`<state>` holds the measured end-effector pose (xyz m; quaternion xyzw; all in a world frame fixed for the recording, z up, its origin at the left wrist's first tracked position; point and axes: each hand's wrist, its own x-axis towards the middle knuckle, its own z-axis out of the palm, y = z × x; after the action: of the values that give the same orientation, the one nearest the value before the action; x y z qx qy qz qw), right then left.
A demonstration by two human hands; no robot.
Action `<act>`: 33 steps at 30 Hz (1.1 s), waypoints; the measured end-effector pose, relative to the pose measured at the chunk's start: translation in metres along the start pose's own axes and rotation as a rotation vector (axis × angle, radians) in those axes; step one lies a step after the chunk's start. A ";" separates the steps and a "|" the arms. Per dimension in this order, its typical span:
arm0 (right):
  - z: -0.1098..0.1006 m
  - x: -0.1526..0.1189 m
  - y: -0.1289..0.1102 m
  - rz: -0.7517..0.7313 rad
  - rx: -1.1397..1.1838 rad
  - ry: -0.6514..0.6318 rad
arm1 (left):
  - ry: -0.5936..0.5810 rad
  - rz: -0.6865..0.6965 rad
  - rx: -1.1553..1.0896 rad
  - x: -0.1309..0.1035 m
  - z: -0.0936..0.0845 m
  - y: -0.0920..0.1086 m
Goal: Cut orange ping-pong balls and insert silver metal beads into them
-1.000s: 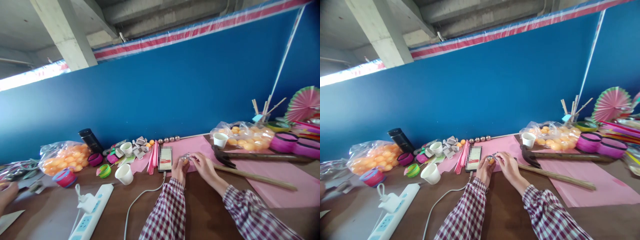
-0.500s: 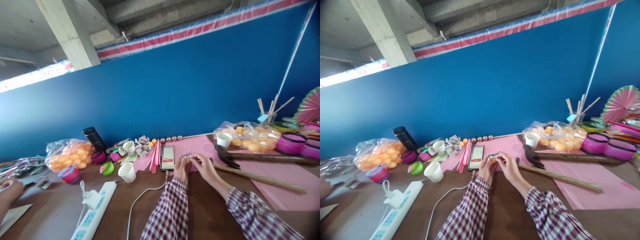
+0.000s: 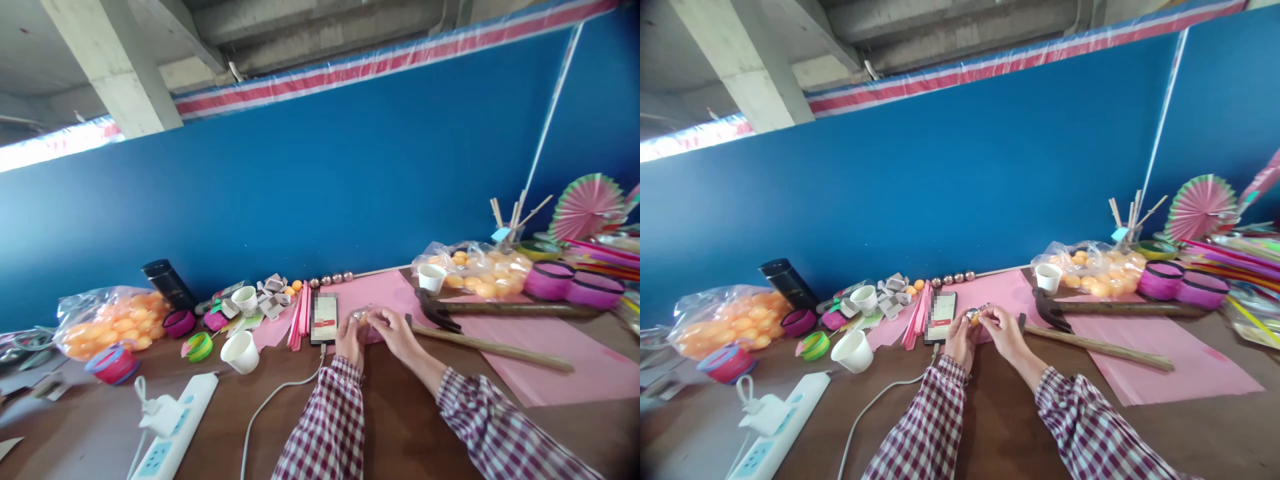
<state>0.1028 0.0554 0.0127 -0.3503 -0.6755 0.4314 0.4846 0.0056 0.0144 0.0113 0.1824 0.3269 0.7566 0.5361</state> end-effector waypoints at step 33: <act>0.001 -0.001 -0.002 0.104 0.151 -0.116 | -0.005 0.019 0.015 0.008 -0.008 -0.007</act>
<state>0.1020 0.0532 0.0141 -0.3219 -0.6487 0.5253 0.4469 0.0025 0.0206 0.0002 0.1914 0.3293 0.7588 0.5283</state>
